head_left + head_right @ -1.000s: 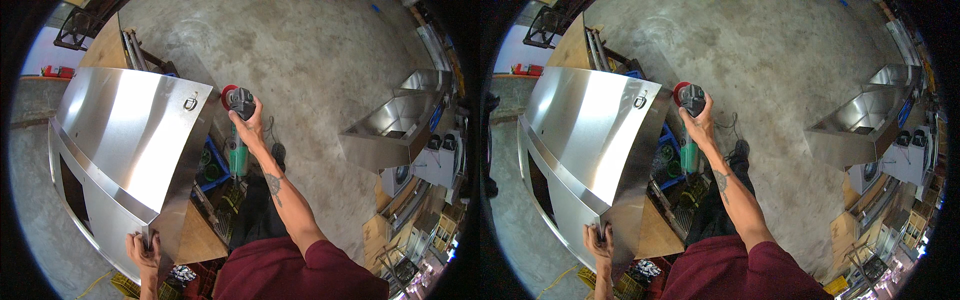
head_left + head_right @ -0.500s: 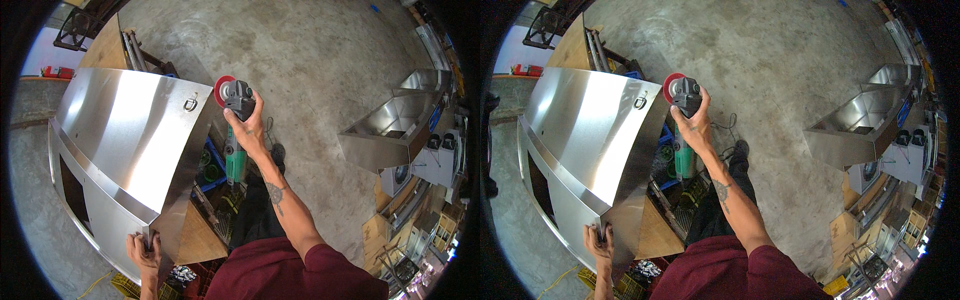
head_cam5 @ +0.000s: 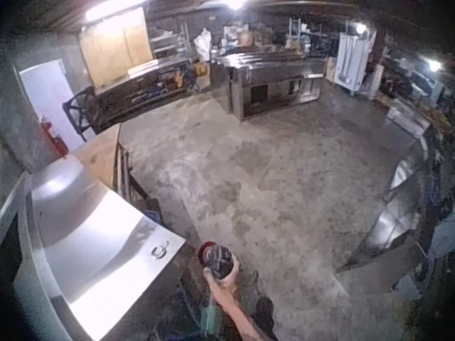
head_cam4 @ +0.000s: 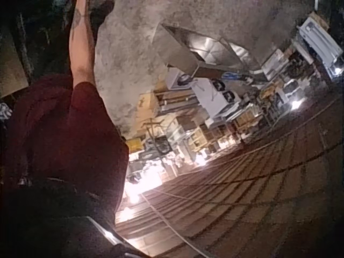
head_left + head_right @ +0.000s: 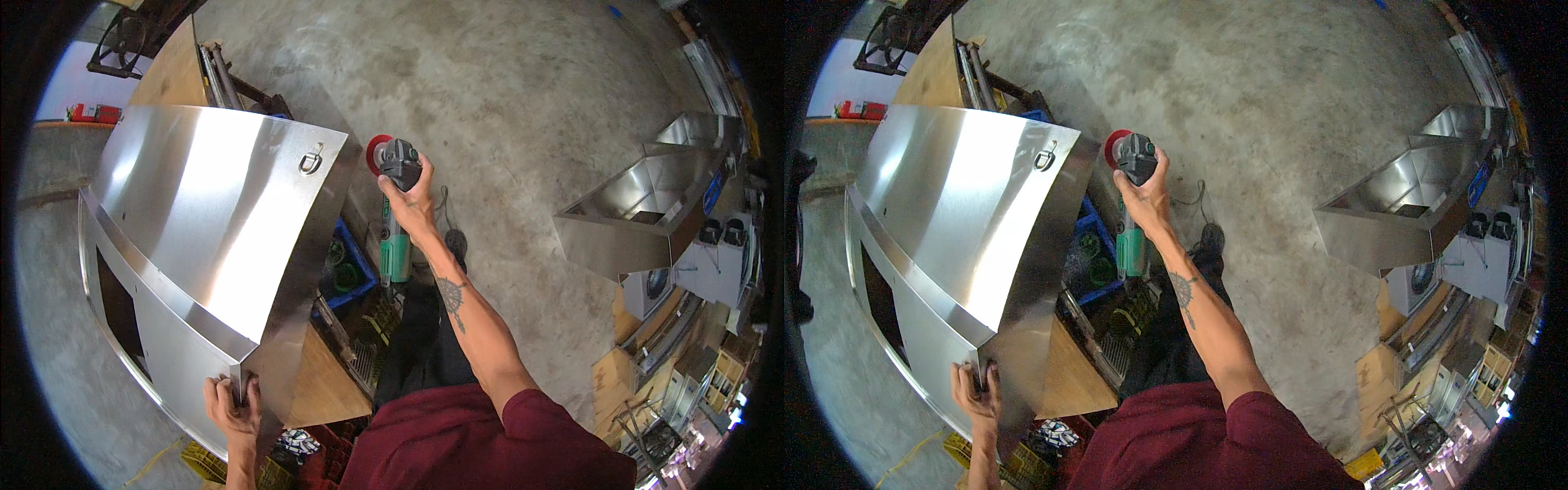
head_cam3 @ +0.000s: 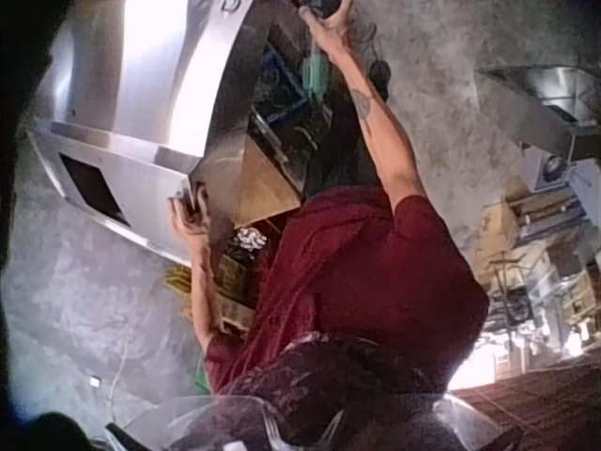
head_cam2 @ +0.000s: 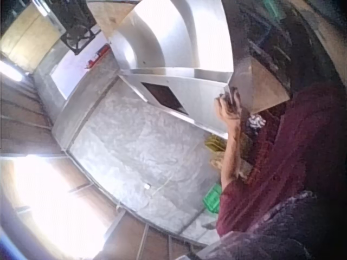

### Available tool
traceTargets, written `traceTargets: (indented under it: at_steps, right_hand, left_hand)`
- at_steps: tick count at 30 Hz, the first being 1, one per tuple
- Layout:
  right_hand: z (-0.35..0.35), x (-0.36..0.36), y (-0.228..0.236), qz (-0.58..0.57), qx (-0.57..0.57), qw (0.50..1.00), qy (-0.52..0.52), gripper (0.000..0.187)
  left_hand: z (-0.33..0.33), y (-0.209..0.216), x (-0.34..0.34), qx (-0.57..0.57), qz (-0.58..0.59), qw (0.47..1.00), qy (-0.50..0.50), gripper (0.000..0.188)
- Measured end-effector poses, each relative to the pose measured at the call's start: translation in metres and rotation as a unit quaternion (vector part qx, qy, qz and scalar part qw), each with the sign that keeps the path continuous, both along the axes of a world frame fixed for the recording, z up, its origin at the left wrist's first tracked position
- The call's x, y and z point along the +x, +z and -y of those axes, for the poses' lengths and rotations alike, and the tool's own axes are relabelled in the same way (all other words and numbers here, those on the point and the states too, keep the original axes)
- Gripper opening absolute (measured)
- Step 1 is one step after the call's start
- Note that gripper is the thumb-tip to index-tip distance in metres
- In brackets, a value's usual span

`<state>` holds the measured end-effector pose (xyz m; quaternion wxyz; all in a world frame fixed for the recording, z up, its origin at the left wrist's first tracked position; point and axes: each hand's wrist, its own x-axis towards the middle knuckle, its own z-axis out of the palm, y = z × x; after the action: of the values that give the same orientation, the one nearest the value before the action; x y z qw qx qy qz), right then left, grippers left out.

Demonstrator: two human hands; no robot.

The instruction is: The person attaches a sanding disc to an angle grinder and then sands the surface of a stainless steel kitchen hood. The person moves the grinder across the metal surface to smooth it.

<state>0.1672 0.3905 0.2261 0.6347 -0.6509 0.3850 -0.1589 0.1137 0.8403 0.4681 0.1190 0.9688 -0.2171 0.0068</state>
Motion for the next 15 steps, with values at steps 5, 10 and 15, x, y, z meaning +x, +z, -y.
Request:
traceTargets:
  at_steps: [5,10,15]
  right_hand:
    - [0.0,0.004,0.006,0.026,0.008,1.0,0.007,0.102]
    - [-0.001,0.003,0.012,0.028,-0.003,1.0,0.009,0.101]
    - [-0.007,0.003,0.052,0.045,0.018,0.999,0.02,0.093]
  left_hand:
    - [0.006,0.005,0.001,0.002,0.005,1.0,-0.007,0.039]
    - [0.002,0.005,0.001,0.006,-0.01,1.0,-0.007,0.039]
    - [0.005,0.003,0.0,0.01,0.004,1.0,-0.007,0.039]
